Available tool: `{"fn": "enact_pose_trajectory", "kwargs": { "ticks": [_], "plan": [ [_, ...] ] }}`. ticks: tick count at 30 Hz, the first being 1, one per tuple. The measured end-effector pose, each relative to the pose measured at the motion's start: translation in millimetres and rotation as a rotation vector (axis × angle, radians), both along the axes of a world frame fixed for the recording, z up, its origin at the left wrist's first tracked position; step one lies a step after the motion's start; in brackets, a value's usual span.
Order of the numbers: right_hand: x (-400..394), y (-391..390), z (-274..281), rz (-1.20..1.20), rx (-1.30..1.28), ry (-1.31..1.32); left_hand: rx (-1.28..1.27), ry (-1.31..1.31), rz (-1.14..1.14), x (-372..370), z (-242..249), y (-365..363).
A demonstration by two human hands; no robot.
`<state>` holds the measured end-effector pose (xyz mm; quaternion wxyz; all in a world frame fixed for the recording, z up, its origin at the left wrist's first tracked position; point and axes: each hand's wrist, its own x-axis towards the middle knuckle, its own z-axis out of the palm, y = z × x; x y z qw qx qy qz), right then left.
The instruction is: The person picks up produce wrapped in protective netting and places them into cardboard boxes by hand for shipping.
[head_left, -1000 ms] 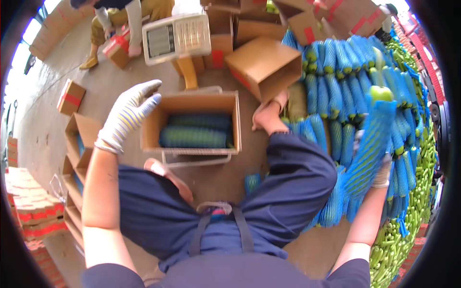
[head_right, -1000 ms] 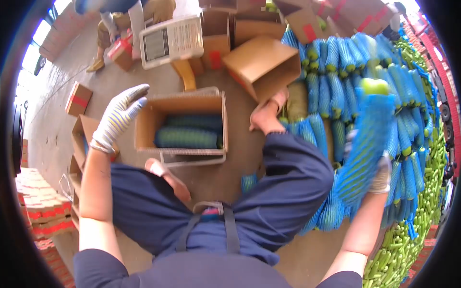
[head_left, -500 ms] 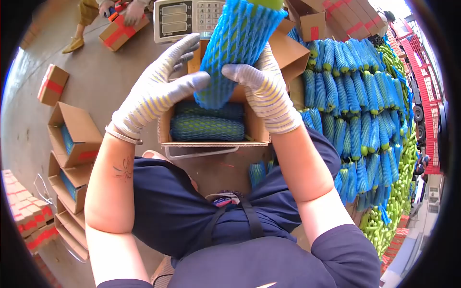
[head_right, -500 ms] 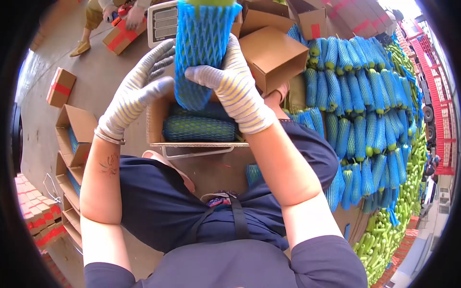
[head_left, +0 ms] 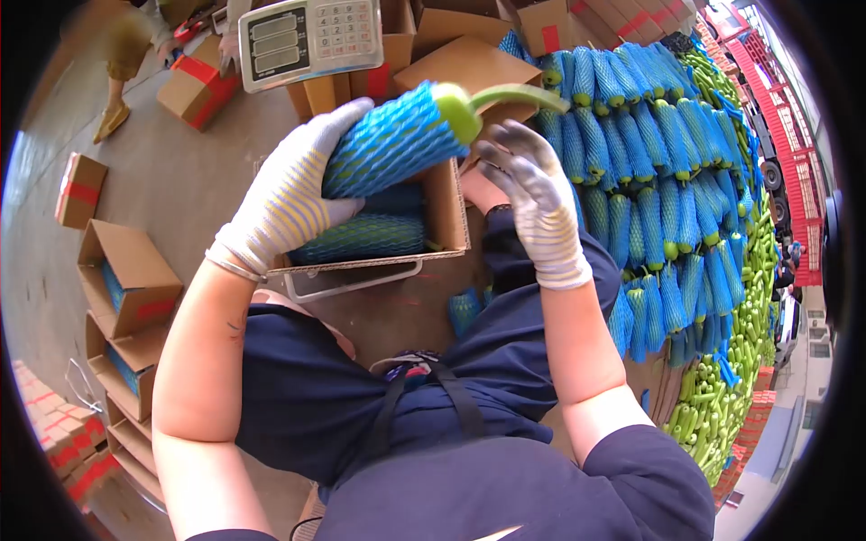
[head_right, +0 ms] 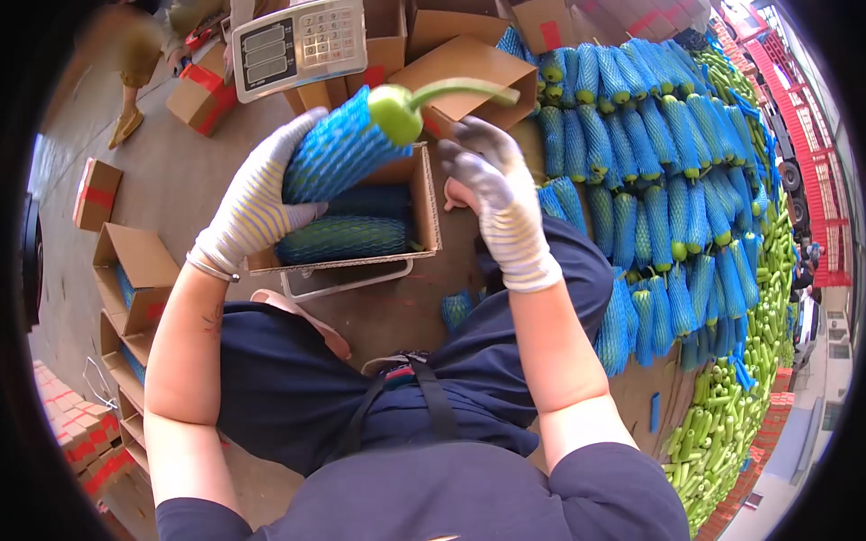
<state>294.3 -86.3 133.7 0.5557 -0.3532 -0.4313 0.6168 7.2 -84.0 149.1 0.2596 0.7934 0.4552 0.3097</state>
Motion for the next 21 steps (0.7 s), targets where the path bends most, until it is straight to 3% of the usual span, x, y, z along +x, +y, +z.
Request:
{"fn": "enact_pose_trajectory", "kwargs": {
  "ticks": [10, 18, 21],
  "plan": [
    [106.1, -39.8, -65.8, -0.312, -0.093, -0.101, -0.057, 0.325, -0.068, 10.1, -39.5, 11.3],
    [117.7, -47.1, -83.4, -0.314, -0.112, -0.083, -0.142, 0.575, -0.007, 19.3, -47.3, 8.8],
    [113.9, -46.7, -86.7, -0.317, -0.095, -0.198, -0.053, 0.474, -0.041, 20.2, -35.3, 5.2]
  ]
}}
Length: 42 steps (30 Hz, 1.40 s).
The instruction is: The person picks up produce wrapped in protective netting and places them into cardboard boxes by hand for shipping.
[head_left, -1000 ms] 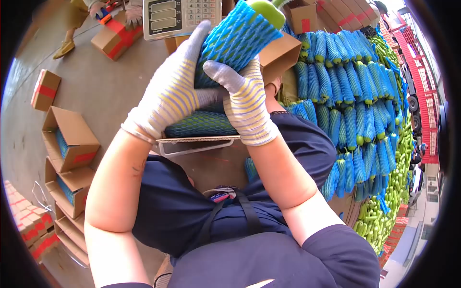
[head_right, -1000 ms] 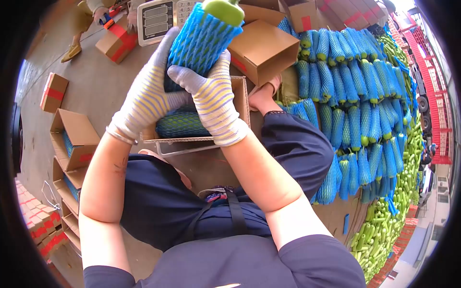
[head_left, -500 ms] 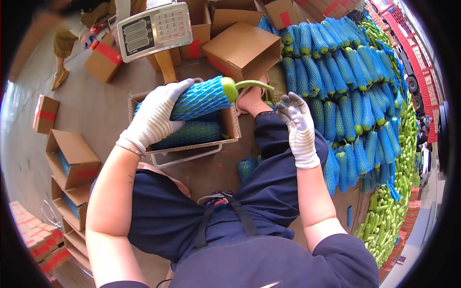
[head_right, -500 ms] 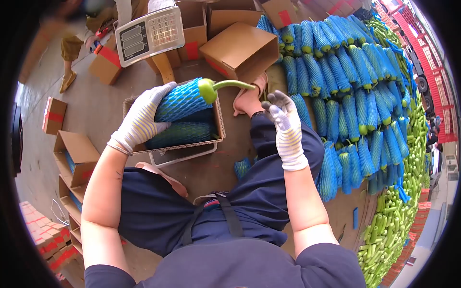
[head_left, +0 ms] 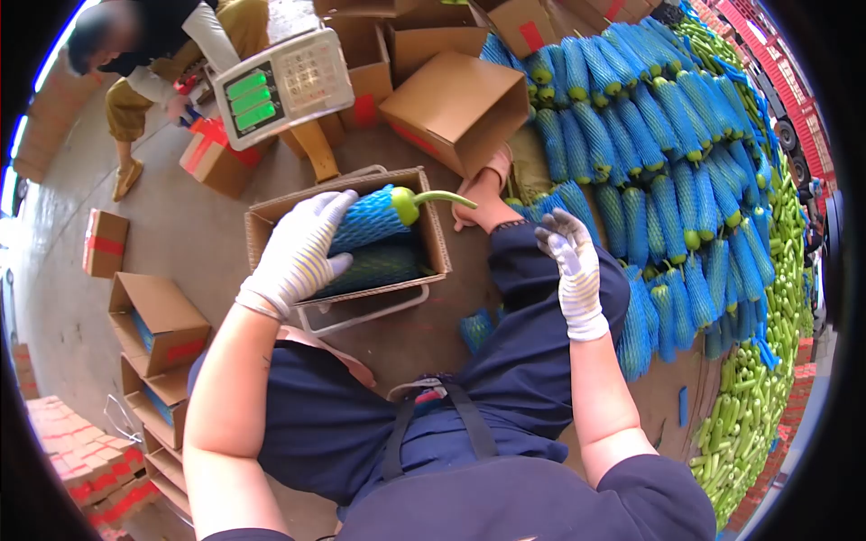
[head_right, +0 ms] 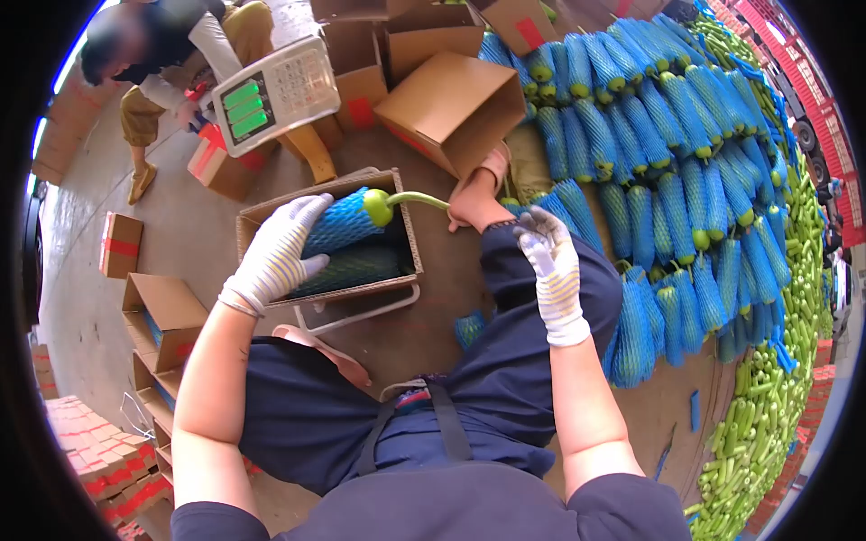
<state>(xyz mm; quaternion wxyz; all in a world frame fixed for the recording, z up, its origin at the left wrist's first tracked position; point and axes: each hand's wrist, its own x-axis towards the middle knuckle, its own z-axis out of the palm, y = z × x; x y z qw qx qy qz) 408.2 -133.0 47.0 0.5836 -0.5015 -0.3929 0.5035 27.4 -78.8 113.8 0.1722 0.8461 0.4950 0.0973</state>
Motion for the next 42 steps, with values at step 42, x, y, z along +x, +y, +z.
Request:
{"fn": "enact_pose_trajectory", "kwargs": {
  "ticks": [42],
  "plan": [
    [-92.1, -11.0, 121.7, 0.241, 0.625, -0.486, 0.035, -1.372, 0.351, -22.9, 68.0, -26.3]
  ]
}}
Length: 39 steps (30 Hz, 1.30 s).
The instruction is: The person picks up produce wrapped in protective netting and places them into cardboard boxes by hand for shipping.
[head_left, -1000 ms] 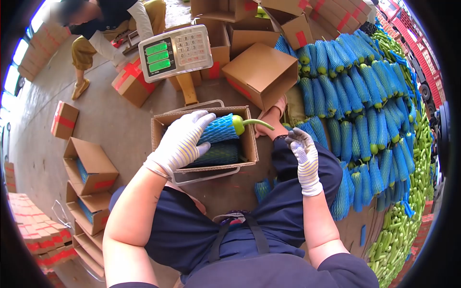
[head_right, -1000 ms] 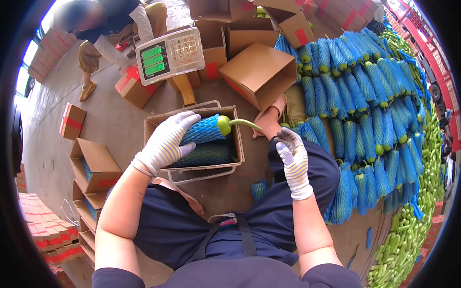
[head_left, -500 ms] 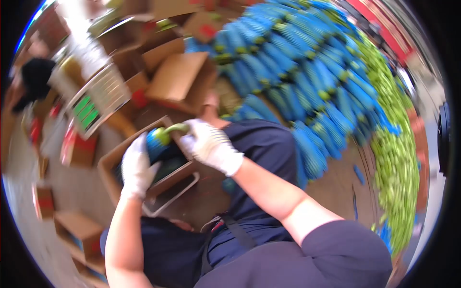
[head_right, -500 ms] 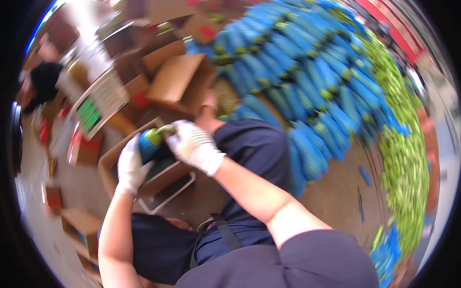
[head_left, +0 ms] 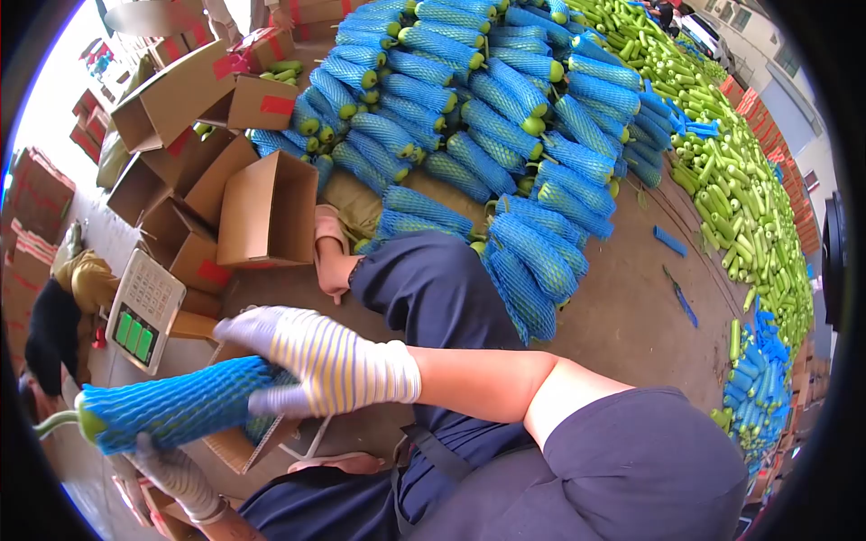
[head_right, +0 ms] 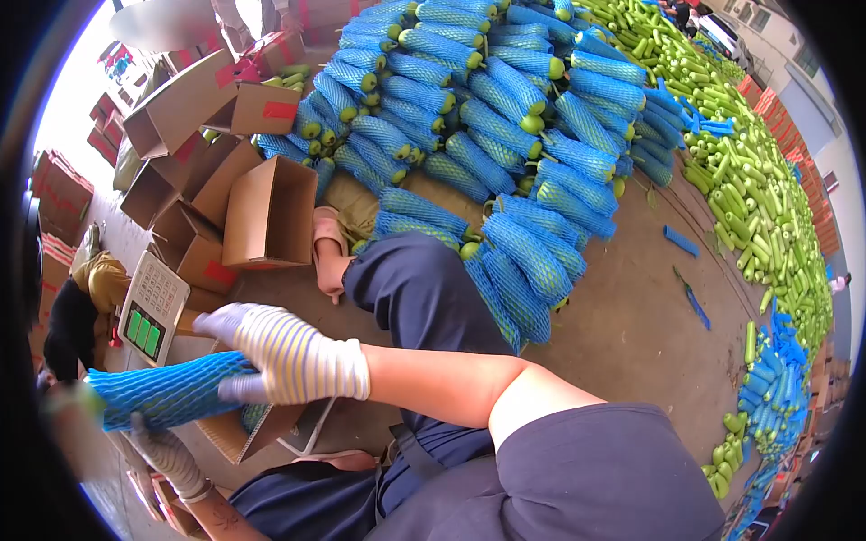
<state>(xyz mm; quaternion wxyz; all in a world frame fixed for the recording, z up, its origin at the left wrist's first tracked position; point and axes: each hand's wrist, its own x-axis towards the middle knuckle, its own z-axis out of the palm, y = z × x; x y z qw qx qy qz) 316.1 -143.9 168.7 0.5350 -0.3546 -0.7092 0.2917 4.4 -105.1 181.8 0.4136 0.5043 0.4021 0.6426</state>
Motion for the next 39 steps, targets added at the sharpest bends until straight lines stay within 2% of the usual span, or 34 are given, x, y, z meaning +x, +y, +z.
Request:
{"fn": "enact_pose_trajectory", "kwargs": {
  "ticks": [1, 2, 4, 5, 7, 9, 10, 11, 13, 14, 15, 16, 17, 19, 20, 21, 25, 27, 28, 30, 31, 32, 33, 35, 37, 39],
  "plan": [
    [-1.9, -2.5, 13.9, -0.015, 0.121, -0.113, -0.112, -0.188, -0.049, 5.0, 8.6, -10.6],
    [-1.0, -8.2, 30.5, 0.057, 0.058, -0.127, -0.113, -0.186, -0.046, 24.9, 13.5, -21.2],
    [4.4, -23.8, 47.5, 0.203, -0.144, -0.138, -0.230, -0.402, 0.023, 77.6, 25.3, -37.8],
    [12.8, -28.7, 50.6, 0.199, -0.144, -0.138, -0.230, -0.402, 0.018, 89.3, 25.0, -44.2],
    [32.0, -36.3, 54.9, 0.308, -0.465, -0.065, -0.153, -0.049, -0.463, 106.7, 18.9, -51.3],
    [48.3, -39.2, 27.9, 0.504, -0.450, 0.301, -0.121, 0.020, -0.528, 123.0, 15.7, -40.3],
    [65.3, -43.8, 19.8, 0.527, -0.561, 0.419, -0.082, 0.081, -0.585, 127.7, 13.6, -36.3],
    [83.6, -55.0, 15.7, 0.430, -0.610, 0.578, -0.090, 0.084, -0.589, 127.2, 12.9, -34.7],
    [143.2, -72.8, 23.9, 0.146, -0.766, 0.450, -0.213, 0.445, -0.466, 123.9, 14.7, -26.4],
    [172.4, -78.4, 12.5, -0.096, -0.743, 0.330, -0.271, 0.480, -0.432, 119.8, 11.4, -22.1],
    [204.7, -78.8, -19.9, -0.204, -0.597, 0.244, -0.275, 0.480, -0.433, 114.6, 7.9, -20.1],
    [242.6, -84.3, -44.7, -0.474, -0.502, -0.109, -0.333, 0.592, -0.427, 108.6, 3.7, -18.6],
    [270.6, -93.3, -39.8, -0.678, -0.618, -0.460, -0.389, 0.703, -0.416, 100.4, -0.8, -16.0],
    [325.6, -105.9, -67.6, -0.925, -0.733, -0.870, -0.337, 0.891, -0.406, 80.5, -21.5, -7.6],
    [346.4, -110.5, -71.7, -0.930, -0.920, -0.943, -0.315, 0.995, -0.393, 76.3, -26.7, -7.7],
    [365.7, -116.2, -83.5, -0.957, -1.001, -1.020, -0.296, 1.101, -0.381, 71.8, -32.2, -8.6],
    [426.2, -131.6, -133.1, -1.019, -1.127, -1.149, -0.218, 1.212, -0.534, 74.5, -44.3, -14.5],
    [443.1, -123.2, -143.5, -0.982, -1.410, -1.198, -0.390, 1.240, -0.644, 71.9, -47.5, -11.7],
    [447.7, -109.5, -144.0, -0.986, -1.388, -1.194, -0.458, 1.219, -0.676, 73.4, -48.5, -11.7],
    [443.7, -72.0, -129.5, -1.131, -1.220, -1.013, -0.269, 1.320, -0.637, 86.2, -48.3, -18.8],
    [448.8, -48.2, -136.6, -1.143, -0.961, -0.932, -0.136, 1.353, -0.629, 89.4, -51.3, -22.3],
    [449.4, -17.9, -135.4, -1.094, -0.822, -0.884, -0.332, 1.353, -0.720, 94.3, -50.9, -24.5],
    [446.1, 48.1, -129.2, -1.007, -0.684, -0.785, -0.527, 1.352, -0.804, 100.3, -53.0, -13.8],
    [462.3, 113.8, -144.1, -0.978, -0.656, -0.766, -0.541, 1.292, -0.827, 99.8, -64.8, -13.2],
    [491.2, 175.3, -173.3, -1.070, -0.636, -0.810, -0.540, 1.344, -0.826, 111.5, -63.4, -9.5],
    [519.4, 223.6, -194.6, -1.131, -0.631, -0.745, -0.650, 1.360, -0.746, 115.0, -64.3, -10.5]
  ]
}}
